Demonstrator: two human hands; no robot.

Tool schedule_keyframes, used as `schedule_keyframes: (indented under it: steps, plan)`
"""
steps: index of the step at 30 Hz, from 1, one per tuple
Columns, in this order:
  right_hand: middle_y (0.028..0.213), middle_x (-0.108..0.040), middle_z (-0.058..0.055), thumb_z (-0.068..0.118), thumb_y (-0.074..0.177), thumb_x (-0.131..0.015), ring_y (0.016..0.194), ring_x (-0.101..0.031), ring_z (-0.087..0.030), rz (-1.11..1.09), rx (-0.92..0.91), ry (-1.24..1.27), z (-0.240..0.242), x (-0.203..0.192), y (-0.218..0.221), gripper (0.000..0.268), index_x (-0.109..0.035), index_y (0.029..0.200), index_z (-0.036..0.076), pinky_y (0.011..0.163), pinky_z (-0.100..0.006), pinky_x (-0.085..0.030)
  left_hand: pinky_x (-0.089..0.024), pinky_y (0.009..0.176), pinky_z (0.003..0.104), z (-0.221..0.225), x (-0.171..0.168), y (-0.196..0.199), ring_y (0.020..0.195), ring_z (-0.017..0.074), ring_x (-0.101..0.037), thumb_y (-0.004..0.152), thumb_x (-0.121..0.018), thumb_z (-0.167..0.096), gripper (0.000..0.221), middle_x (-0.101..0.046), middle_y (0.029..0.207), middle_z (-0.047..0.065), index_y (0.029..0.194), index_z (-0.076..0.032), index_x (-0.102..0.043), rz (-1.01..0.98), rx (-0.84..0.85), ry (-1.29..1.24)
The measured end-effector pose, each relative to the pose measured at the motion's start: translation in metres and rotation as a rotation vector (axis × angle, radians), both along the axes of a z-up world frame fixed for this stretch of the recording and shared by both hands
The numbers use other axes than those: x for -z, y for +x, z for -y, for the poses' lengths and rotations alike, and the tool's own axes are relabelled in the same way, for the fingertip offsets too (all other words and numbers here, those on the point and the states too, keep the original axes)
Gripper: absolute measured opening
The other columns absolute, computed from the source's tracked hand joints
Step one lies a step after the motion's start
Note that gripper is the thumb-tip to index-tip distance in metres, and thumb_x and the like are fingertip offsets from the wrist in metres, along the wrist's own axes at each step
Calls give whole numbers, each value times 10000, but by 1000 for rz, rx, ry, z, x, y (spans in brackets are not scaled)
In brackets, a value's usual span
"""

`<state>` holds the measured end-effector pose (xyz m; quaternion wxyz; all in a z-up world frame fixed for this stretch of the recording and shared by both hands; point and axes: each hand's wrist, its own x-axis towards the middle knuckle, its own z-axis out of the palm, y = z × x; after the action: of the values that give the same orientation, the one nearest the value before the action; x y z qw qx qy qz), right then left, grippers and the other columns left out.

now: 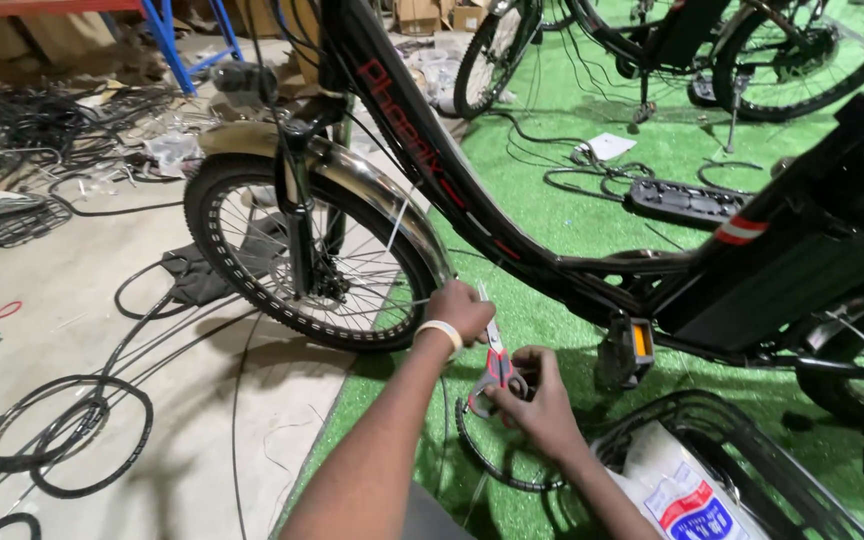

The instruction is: Securing electrical cables to a bicycle frame using zip ties and a wire cutter

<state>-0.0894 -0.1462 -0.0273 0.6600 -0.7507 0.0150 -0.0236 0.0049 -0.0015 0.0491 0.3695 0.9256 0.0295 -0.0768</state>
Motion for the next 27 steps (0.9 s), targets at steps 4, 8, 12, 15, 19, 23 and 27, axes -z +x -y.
schedule_keyframes:
  steps: [4, 8, 12, 15, 19, 23, 27]
  plan:
    - [1073, -541, -143, 270, 746, -822, 1026, -596, -317, 378, 276, -498, -9, -30, 7, 493, -552, 1110, 76, 848, -411, -559, -563, 739, 528, 16, -51, -15, 835, 377, -703, 719, -547, -298, 260, -715, 754, 139, 774, -103, -709, 254, -164, 61]
    - [833, -647, -55, 186, 742, -782, 748, -647, -264, 678, 268, -677, -18, -68, 30, 306, -635, 1003, 127, 660, -396, -532, -546, 732, 534, 25, -93, -40, 816, 428, -684, 790, -493, -242, 264, -689, 764, 217, 838, -40, -655, 566, -406, -93]
    - [874, -729, -132, 125, 684, -754, 874, -705, -332, 394, 139, -517, -32, -106, 48, 363, -664, 1035, 131, 785, -436, -558, -538, 645, 511, 14, -104, -50, 749, 425, -674, 839, -585, -184, 182, -676, 722, 228, 846, -23, -669, 965, -598, -253]
    - [928, -742, -94, 171, 733, -723, 968, -701, -282, 278, -5, -532, -37, -111, 68, 339, -682, 1069, 184, 857, -430, -543, -537, 701, 526, 0, -96, -34, 809, 433, -679, 876, -612, -275, 254, -701, 808, 223, 896, -29, -672, 975, -650, -402]
    - [827, -733, -65, 290, 780, -674, 898, -702, -295, 257, -128, -688, -40, -110, 73, 241, -682, 1005, 202, 817, -465, -514, -557, 727, 466, -10, -80, -14, 833, 340, -707, 842, -651, -306, 202, -740, 834, 104, 887, -113, -686, 902, -777, -419]
    - [640, -679, -71, 234, 674, -695, 649, -677, -205, 210, -142, -469, -34, -114, 77, 229, -685, 875, 126, 650, -350, -518, -551, 732, 396, -12, -69, 11, 841, 269, -695, 832, -657, -326, 148, -716, 846, 18, 906, -207, -703, 935, -990, -506]
    - [561, -625, -153, 210, 643, -699, 508, -616, -211, 80, -199, -293, -25, -134, 78, 243, -669, 795, 23, 488, -313, -506, -546, 756, 368, -15, -51, 40, 859, 221, -688, 810, -671, -205, 125, -695, 873, -50, 923, -245, -707, 859, -1028, -519]
